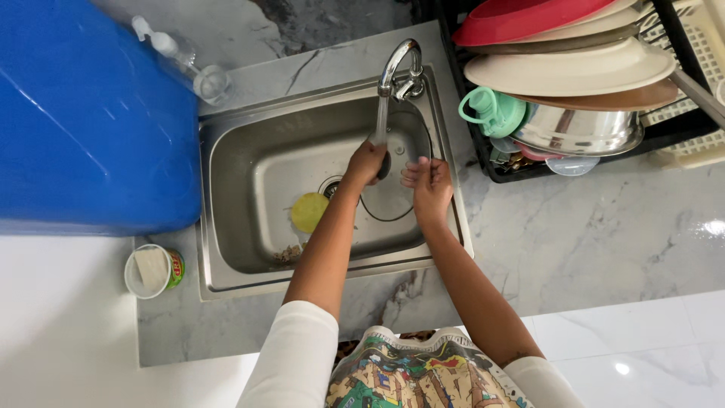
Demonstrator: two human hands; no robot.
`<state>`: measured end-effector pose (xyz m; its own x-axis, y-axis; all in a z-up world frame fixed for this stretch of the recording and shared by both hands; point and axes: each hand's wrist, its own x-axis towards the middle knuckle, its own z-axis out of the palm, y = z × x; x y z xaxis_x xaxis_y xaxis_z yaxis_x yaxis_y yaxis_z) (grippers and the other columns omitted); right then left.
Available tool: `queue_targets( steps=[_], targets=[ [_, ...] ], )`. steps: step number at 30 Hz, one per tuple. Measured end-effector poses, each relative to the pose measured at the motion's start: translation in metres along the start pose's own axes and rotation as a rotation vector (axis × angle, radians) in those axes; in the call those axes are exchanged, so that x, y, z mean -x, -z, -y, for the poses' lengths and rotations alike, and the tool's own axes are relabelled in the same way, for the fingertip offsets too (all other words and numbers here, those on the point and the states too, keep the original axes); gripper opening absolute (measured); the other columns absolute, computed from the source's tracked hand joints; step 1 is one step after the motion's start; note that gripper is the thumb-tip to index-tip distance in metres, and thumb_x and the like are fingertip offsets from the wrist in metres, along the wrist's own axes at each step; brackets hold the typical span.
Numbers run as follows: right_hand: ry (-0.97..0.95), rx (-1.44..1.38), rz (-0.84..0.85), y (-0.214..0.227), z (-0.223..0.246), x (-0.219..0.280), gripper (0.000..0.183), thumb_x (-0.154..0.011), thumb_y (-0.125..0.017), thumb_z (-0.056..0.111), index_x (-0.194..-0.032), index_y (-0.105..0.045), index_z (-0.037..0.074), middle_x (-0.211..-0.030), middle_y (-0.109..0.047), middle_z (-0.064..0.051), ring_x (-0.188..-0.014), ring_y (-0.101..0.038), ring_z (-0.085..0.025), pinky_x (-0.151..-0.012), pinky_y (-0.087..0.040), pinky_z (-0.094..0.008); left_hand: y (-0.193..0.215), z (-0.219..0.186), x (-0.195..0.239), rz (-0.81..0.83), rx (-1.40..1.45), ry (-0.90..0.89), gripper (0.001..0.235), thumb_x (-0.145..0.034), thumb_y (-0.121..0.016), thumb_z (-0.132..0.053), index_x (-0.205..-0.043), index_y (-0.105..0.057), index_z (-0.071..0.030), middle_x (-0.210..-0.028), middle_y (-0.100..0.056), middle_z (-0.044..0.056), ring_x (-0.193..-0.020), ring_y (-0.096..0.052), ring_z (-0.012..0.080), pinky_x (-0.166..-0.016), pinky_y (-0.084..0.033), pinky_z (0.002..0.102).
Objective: The person moves a large blue water container aside to clear the sink area. They then use a yellow sponge to scrub a glass lid under running water from the faucet, rinsing it thoroughly before placing it in a dish rack.
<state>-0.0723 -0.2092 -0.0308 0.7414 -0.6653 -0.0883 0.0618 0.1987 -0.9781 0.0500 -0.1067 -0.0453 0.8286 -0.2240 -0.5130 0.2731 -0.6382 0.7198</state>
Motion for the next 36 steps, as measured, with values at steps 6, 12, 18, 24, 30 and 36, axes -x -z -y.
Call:
queue_targets(
  steps=[6, 12, 18, 24, 30, 36],
  targets=[
    [-0.047, 0.028, 0.134, 0.001, -0.017, -0.013, 0.019, -0.107, -0.048, 0.013, -0.107, -0.054, -0.005, -0.093, -0.071, -0.026, -0.079, -0.075, -0.029, -0.066, -0.066, -0.038, 0.031, 0.021, 0.044, 0.086, 0.590, 0.085, 0.044, -0.091, -0.072, -0.030, -0.105, -0.054, 0.007, -0.108, -0.048, 0.023, -0.095, -0.065, 0.0345, -0.075, -0.067, 0.043],
    [-0.195, 0.266, 0.266, -0.012, -0.033, -0.036, 0.070, -0.073, -0.096, 0.018, -0.123, -0.050, 0.002, -0.101, -0.068, -0.013, -0.083, -0.071, -0.020, -0.069, -0.064, -0.032, 0.019, 0.049, 0.073, -0.073, 0.729, -0.186, 0.036, -0.087, -0.072, 0.004, -0.115, -0.050, 0.011, -0.111, -0.039, 0.027, -0.105, -0.060, 0.0527, -0.078, -0.064, 0.051],
    [-0.444, 0.417, 0.241, -0.020, -0.024, -0.040, 0.069, -0.070, -0.095, 0.051, -0.099, -0.055, 0.003, -0.078, -0.062, -0.009, -0.052, -0.062, -0.016, -0.044, -0.051, -0.030, -0.010, 0.066, 0.086, -0.323, 0.771, -0.385, 0.041, -0.094, -0.059, 0.011, -0.135, -0.054, 0.004, -0.120, -0.034, 0.020, -0.107, -0.059, 0.0485, -0.080, -0.065, 0.045],
    [-0.294, 0.555, 0.341, -0.036, -0.018, -0.044, 0.063, -0.080, -0.087, 0.054, -0.106, -0.064, 0.002, -0.074, -0.067, -0.013, -0.057, -0.069, -0.018, -0.048, -0.057, -0.030, -0.008, 0.079, 0.087, -0.248, 0.634, -0.126, 0.041, -0.101, -0.054, -0.001, -0.141, -0.048, 0.000, -0.143, -0.028, 0.030, -0.087, -0.072, 0.0307, -0.077, -0.067, 0.035],
    [0.141, 0.648, 0.525, -0.046, -0.013, -0.041, 0.084, -0.079, -0.090, 0.043, -0.131, -0.051, -0.010, -0.098, -0.063, -0.021, -0.088, -0.068, -0.032, -0.071, -0.057, -0.041, -0.005, 0.075, 0.091, -0.535, 0.642, -0.428, 0.039, -0.089, -0.074, -0.004, -0.121, -0.055, 0.008, -0.114, -0.041, 0.024, -0.048, -0.067, 0.0359, -0.043, -0.062, 0.032],
    [0.195, 0.701, 0.473, -0.054, -0.023, -0.053, 0.046, -0.110, -0.046, 0.048, -0.086, -0.053, 0.009, -0.064, -0.062, -0.011, -0.058, -0.064, -0.024, -0.053, -0.053, -0.039, -0.005, 0.070, 0.092, -0.562, 0.618, -0.422, 0.032, -0.090, -0.072, -0.001, -0.117, -0.057, 0.006, -0.114, -0.042, 0.021, -0.049, -0.068, 0.0320, -0.044, -0.063, 0.030]
  ],
)
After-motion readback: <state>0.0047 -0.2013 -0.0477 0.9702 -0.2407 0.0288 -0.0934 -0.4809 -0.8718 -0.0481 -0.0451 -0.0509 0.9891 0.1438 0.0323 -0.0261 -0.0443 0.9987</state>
